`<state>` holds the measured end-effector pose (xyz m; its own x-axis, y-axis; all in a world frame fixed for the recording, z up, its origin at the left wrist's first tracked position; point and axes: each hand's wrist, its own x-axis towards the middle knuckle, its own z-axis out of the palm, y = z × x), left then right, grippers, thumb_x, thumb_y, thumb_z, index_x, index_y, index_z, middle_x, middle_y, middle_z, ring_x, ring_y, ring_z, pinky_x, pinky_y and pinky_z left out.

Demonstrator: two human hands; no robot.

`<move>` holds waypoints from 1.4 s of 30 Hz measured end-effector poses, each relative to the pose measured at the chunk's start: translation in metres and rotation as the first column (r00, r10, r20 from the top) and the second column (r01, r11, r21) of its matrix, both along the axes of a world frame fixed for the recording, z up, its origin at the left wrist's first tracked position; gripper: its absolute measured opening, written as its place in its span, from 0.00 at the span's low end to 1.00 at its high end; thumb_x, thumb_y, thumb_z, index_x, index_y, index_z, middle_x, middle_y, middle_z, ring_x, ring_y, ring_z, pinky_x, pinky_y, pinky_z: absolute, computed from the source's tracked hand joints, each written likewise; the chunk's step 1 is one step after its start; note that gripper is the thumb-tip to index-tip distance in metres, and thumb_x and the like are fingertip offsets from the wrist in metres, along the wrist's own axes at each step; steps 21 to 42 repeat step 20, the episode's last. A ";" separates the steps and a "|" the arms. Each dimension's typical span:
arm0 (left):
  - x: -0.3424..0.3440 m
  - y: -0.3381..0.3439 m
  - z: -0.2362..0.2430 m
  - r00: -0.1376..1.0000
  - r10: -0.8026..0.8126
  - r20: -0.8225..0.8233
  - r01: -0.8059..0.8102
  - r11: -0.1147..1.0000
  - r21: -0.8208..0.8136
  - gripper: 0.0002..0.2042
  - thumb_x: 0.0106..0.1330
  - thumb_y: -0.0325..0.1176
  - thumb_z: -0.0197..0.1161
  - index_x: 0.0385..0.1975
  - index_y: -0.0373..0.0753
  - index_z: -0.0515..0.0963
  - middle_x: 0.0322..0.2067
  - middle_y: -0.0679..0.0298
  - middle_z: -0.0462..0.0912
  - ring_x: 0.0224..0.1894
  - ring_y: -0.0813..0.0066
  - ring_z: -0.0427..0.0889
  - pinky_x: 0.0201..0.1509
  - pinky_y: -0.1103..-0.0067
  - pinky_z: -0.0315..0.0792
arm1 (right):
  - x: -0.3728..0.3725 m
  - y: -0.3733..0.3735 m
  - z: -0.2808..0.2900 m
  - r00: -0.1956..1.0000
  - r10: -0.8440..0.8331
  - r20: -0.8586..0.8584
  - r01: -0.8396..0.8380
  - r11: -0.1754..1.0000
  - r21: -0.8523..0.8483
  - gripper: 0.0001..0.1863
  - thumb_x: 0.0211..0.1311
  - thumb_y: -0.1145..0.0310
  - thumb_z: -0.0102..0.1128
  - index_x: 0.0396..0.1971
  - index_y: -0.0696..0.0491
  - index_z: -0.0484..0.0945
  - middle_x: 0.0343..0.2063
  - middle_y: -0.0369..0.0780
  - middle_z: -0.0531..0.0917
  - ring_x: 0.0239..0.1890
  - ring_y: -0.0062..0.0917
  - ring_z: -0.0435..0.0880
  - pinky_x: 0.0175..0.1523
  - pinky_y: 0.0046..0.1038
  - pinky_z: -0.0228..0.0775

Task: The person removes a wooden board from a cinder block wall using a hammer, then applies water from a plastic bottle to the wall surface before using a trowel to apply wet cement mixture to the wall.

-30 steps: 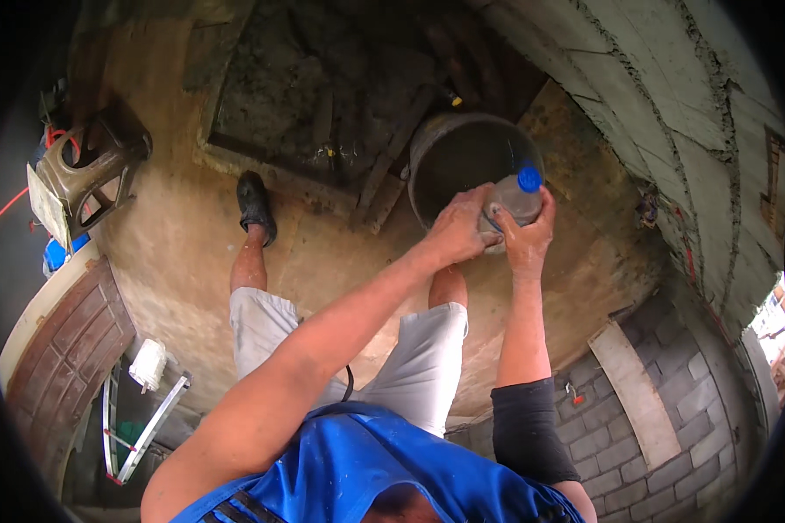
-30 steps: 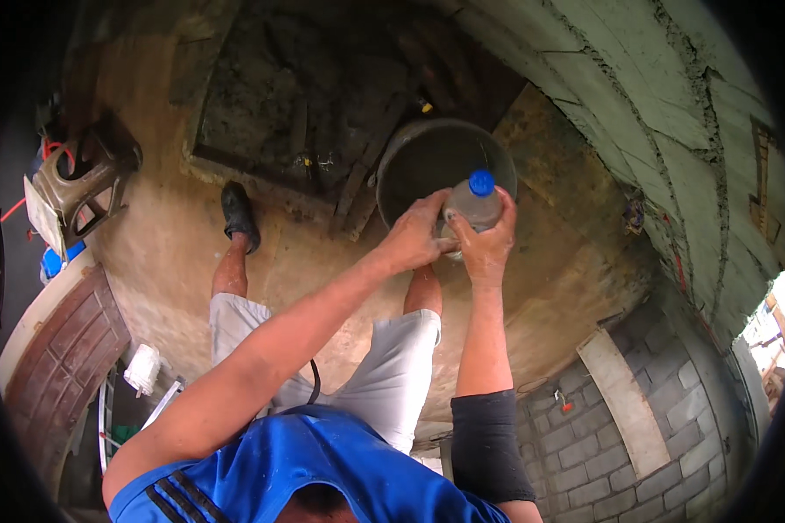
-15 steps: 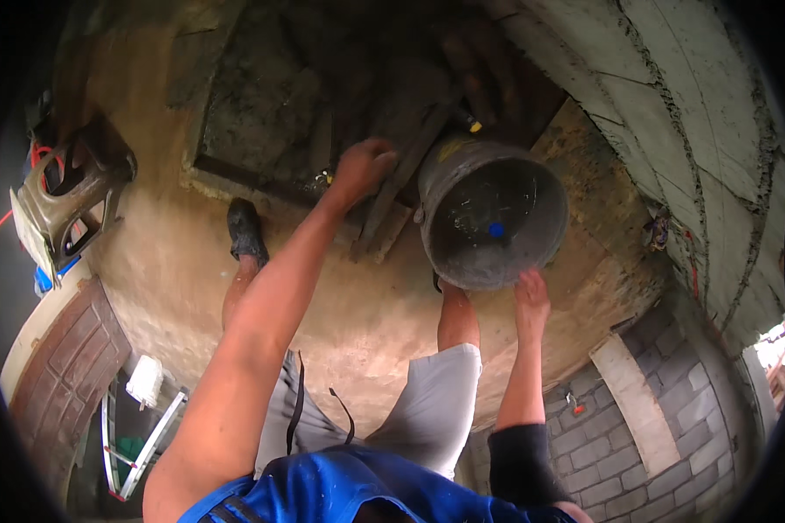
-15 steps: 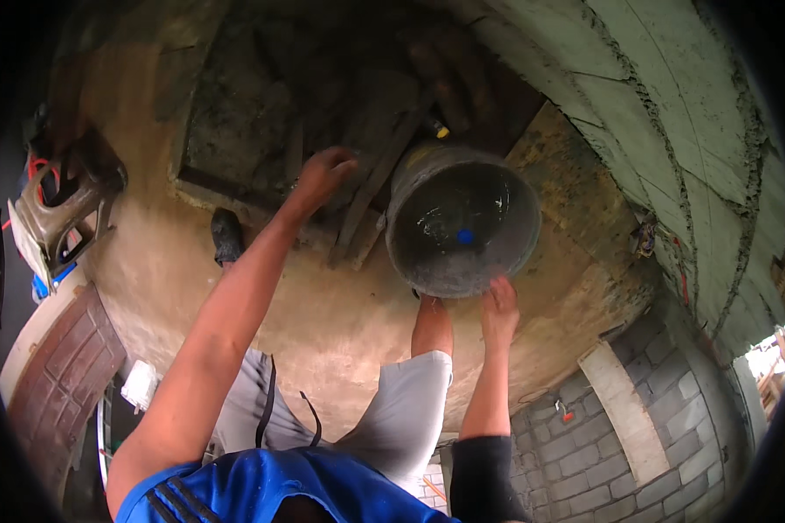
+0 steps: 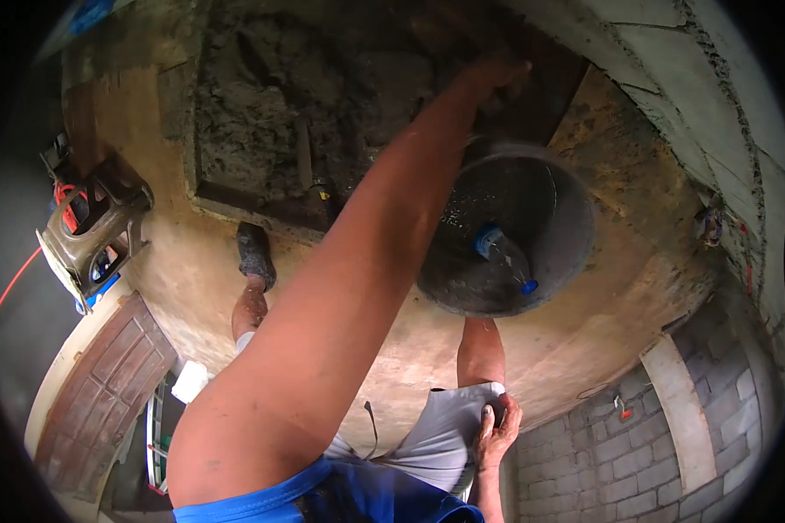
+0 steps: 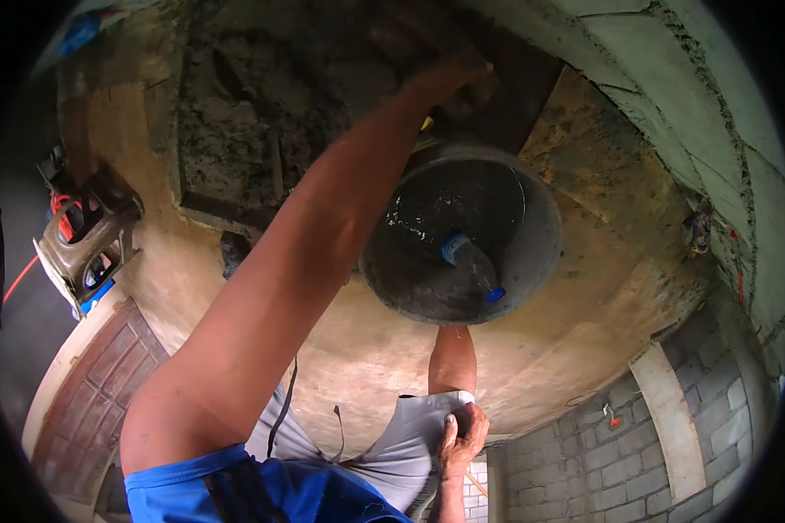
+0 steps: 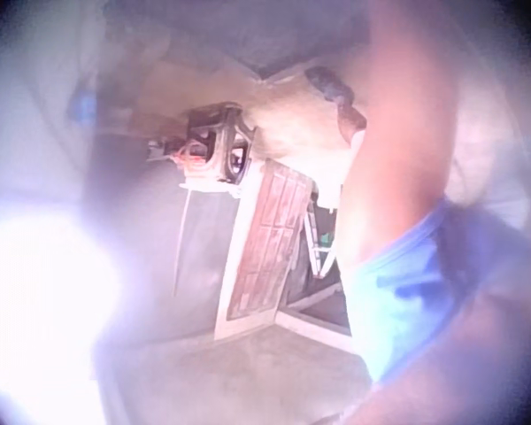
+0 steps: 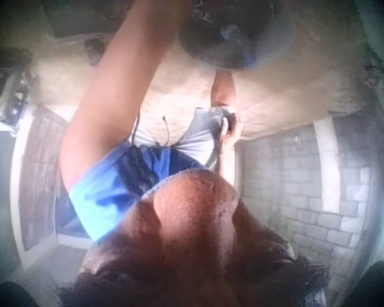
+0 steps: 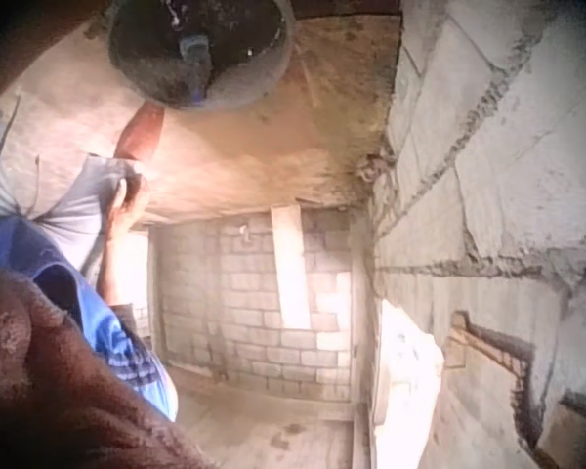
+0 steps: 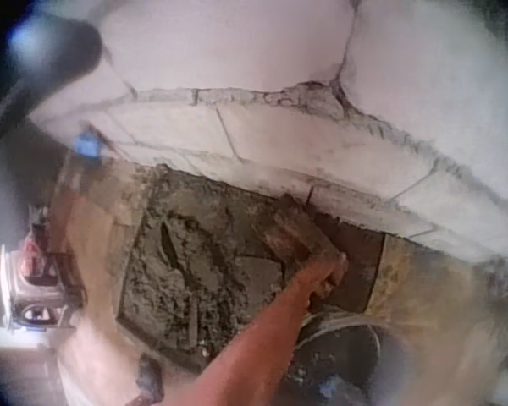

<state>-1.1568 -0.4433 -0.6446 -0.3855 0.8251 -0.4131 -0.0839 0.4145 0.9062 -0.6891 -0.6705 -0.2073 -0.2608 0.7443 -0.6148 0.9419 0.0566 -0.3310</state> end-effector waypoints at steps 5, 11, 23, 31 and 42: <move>-0.038 -0.031 -0.014 0.451 0.121 -0.884 -0.209 0.978 0.027 0.20 0.67 0.45 0.61 0.55 0.44 0.75 0.53 0.56 0.78 0.54 0.59 0.79 0.52 0.58 0.71 | -0.012 0.004 -0.010 0.999 0.032 -0.036 -0.033 0.999 -0.021 0.19 0.62 0.65 0.62 0.48 0.60 0.75 0.43 0.49 0.79 0.47 0.45 0.77 0.55 0.41 0.69; -0.098 -0.091 0.197 0.396 0.710 0.583 -0.813 0.566 -0.136 0.13 0.75 0.36 0.52 0.56 0.44 0.67 0.56 0.58 0.71 0.53 0.57 0.71 0.45 0.57 0.72 | -0.010 0.015 0.004 0.997 -0.063 -0.039 0.064 0.998 0.029 0.15 0.61 0.66 0.62 0.45 0.57 0.77 0.42 0.47 0.80 0.45 0.42 0.78 0.53 0.39 0.70; -0.055 -0.588 0.302 0.357 0.635 0.685 -0.827 0.556 -0.084 0.34 0.67 0.51 0.58 0.68 0.38 0.63 0.61 0.53 0.73 0.64 0.59 0.71 0.71 0.67 0.64 | -0.278 -0.042 -0.112 0.891 0.037 -0.452 -0.276 0.835 -0.477 0.14 0.66 0.67 0.61 0.48 0.55 0.80 0.38 0.43 0.86 0.41 0.28 0.84 0.47 0.27 0.74; -0.055 -0.588 0.302 0.357 0.635 0.685 -0.827 0.556 -0.084 0.34 0.67 0.51 0.58 0.68 0.38 0.63 0.61 0.53 0.73 0.64 0.59 0.71 0.71 0.67 0.64 | -0.278 -0.042 -0.112 0.891 0.037 -0.452 -0.276 0.835 -0.477 0.14 0.66 0.67 0.61 0.48 0.55 0.80 0.38 0.43 0.86 0.41 0.28 0.84 0.47 0.27 0.74; -0.055 -0.588 0.302 0.357 0.635 0.685 -0.827 0.556 -0.084 0.34 0.67 0.51 0.58 0.68 0.38 0.63 0.61 0.53 0.73 0.64 0.59 0.71 0.71 0.67 0.64 | -0.278 -0.042 -0.112 0.891 0.037 -0.452 -0.276 0.835 -0.477 0.14 0.66 0.67 0.61 0.48 0.55 0.80 0.38 0.43 0.86 0.41 0.28 0.84 0.47 0.27 0.74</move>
